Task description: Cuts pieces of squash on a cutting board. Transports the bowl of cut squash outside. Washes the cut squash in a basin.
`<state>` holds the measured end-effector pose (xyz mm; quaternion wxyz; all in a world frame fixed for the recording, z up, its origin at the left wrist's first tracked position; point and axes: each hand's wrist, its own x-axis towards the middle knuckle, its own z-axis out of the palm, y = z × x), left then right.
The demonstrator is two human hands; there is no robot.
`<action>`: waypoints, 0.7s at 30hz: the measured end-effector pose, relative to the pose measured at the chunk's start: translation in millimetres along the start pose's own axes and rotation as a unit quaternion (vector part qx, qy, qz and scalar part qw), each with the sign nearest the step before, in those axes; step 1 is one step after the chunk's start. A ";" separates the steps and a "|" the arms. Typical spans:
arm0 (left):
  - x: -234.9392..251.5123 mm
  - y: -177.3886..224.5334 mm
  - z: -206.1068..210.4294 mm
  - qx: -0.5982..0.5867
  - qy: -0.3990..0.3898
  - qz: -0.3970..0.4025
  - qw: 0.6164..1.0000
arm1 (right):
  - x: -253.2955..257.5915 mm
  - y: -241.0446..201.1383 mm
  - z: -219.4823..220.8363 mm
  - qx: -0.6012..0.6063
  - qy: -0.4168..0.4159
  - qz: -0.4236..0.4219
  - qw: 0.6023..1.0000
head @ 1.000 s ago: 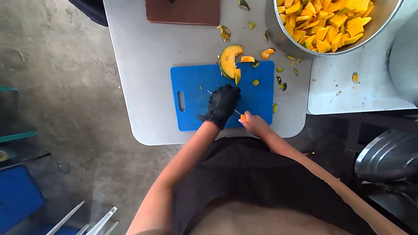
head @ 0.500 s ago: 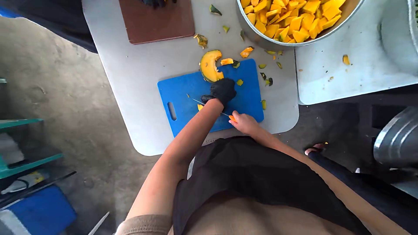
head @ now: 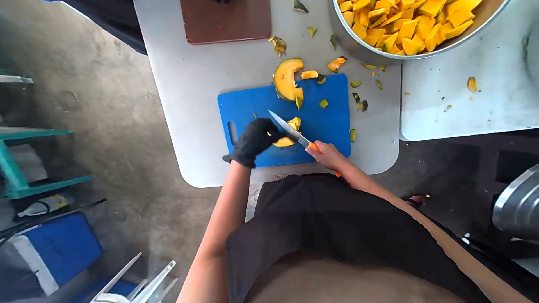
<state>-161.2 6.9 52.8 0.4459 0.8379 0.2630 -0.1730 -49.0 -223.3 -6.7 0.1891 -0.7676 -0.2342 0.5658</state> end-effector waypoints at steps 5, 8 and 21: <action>1.2 -59.5 67.0 0.037 0.057 0.013 0.998 | -21.4 -17.6 1.4 -0.049 0.041 -0.006 0.998; -6.4 -59.9 86.3 -0.042 0.121 0.018 0.992 | -37.1 -20.9 4.6 -0.095 0.059 -0.022 0.993; -27.1 -66.8 116.8 -0.111 0.244 0.049 0.962 | -33.8 -30.9 18.8 -0.268 0.034 0.047 0.962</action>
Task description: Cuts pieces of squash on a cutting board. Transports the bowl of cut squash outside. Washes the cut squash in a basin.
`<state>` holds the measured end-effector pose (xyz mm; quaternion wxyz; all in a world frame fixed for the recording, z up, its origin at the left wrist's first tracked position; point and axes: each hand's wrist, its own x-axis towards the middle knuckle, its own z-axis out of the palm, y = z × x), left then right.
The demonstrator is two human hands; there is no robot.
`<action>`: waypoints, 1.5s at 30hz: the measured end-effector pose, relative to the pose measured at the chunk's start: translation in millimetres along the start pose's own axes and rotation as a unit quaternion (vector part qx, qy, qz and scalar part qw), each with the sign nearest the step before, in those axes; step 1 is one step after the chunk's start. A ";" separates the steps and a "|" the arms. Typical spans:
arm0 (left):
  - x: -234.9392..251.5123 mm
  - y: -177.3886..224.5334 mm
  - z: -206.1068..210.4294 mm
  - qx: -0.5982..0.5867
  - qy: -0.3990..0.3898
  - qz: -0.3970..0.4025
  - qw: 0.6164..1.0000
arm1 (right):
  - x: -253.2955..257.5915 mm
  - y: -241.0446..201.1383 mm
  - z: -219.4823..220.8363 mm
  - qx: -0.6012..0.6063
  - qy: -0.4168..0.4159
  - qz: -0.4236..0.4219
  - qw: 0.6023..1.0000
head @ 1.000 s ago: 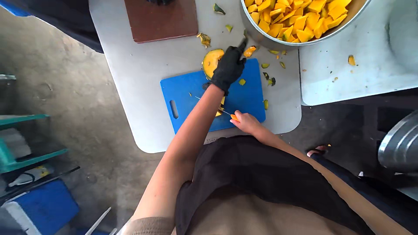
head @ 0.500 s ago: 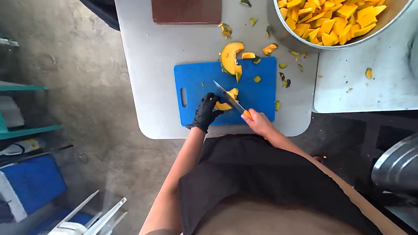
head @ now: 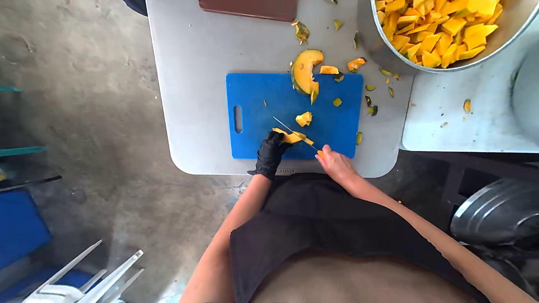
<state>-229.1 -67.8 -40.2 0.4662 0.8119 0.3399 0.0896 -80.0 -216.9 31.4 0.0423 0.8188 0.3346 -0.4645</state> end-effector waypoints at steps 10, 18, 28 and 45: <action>-0.7 -2.1 7.3 0.031 -0.007 -0.009 0.999 | 27.0 -1.6 -11.5 0.101 0.037 -0.019 0.994; 2.6 5.1 10.0 0.032 -0.026 -0.038 0.998 | -8.7 -4.5 -8.3 0.004 0.029 0.002 1.000; 3.5 3.8 9.4 0.033 -0.007 -0.016 0.999 | 39.5 -13.8 -2.2 0.068 0.045 -0.012 0.997; 2.8 2.2 8.7 0.022 0.000 -0.007 1.000 | 35.5 -14.2 23.6 0.056 0.041 0.019 0.997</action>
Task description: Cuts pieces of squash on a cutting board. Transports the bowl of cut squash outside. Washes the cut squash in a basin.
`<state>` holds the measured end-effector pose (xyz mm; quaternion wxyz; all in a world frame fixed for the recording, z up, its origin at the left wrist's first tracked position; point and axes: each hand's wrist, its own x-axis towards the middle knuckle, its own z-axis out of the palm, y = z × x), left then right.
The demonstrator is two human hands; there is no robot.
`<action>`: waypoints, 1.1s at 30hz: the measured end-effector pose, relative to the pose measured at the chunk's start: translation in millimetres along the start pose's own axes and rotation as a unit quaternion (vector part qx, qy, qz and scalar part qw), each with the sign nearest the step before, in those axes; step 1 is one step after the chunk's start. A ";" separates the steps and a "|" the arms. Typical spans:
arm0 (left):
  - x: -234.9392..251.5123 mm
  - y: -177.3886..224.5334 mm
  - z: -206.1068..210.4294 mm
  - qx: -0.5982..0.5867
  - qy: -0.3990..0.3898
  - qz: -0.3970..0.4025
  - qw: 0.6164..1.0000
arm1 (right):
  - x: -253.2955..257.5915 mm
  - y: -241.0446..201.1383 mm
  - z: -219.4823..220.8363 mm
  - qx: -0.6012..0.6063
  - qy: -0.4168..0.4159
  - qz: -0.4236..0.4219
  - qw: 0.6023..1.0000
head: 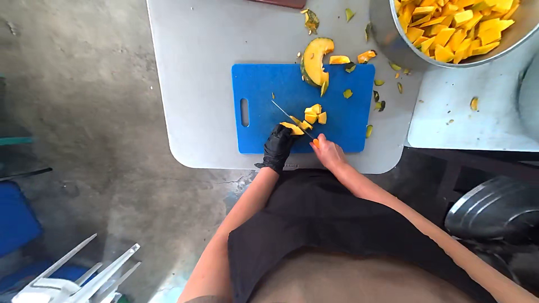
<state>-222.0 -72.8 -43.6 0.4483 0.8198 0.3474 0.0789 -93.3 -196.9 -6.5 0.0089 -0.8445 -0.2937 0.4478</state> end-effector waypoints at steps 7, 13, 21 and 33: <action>23.2 -4.3 -18.7 0.073 -0.129 -0.003 0.989 | -8.3 16.3 -25.2 0.108 -0.006 -0.043 0.993; 14.6 7.2 -16.1 0.062 -0.105 -0.086 0.989 | -42.2 1.1 -21.8 0.055 0.000 -0.025 0.998; -0.3 -11.1 -6.6 -0.013 -0.024 -0.050 0.998 | -27.6 -10.5 -1.6 -0.030 -0.009 0.022 0.999; 0.2 -5.6 -6.9 -0.036 0.002 -0.076 0.996 | -33.9 -12.1 -20.0 -0.007 0.014 -0.031 0.999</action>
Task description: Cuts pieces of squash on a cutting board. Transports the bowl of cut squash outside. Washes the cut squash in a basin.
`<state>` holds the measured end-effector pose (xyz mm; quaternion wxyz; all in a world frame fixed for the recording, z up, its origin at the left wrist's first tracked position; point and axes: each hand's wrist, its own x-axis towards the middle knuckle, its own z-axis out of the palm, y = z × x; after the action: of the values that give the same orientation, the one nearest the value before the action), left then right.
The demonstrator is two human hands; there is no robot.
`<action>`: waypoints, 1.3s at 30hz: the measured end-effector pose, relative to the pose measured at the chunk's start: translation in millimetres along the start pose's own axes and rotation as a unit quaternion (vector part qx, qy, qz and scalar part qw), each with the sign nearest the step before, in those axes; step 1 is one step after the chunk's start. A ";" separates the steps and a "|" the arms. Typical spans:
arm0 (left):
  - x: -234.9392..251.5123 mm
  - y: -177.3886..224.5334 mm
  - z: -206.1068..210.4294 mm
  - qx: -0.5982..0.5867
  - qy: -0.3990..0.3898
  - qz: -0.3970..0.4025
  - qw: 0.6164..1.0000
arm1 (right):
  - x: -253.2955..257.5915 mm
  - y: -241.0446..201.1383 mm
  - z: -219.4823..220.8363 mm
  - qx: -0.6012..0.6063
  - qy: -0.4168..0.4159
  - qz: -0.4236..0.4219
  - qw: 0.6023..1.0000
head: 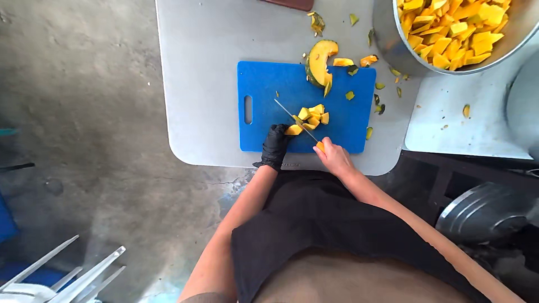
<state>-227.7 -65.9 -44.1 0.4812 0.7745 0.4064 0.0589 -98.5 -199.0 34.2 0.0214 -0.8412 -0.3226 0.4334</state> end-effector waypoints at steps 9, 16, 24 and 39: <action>-3.0 -8.7 5.3 -0.001 0.025 0.035 0.999 | 31.2 -2.7 25.0 -0.048 -0.002 0.020 0.999; -7.3 -12.7 5.7 -0.032 0.048 0.054 0.997 | 16.9 5.8 4.9 0.006 -0.010 -0.012 1.000; -10.5 -16.2 11.7 0.003 0.067 0.058 0.996 | 5.1 -3.4 8.2 -0.060 -0.046 0.002 0.997; -7.9 -13.7 1.0 0.013 0.023 0.013 1.000 | 7.8 6.9 8.0 0.071 0.005 -0.035 0.997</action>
<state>-240.3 -69.2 -53.1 0.4610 0.7844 0.4076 0.0780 -97.6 -202.1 21.5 0.0978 -0.8278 -0.3204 0.4500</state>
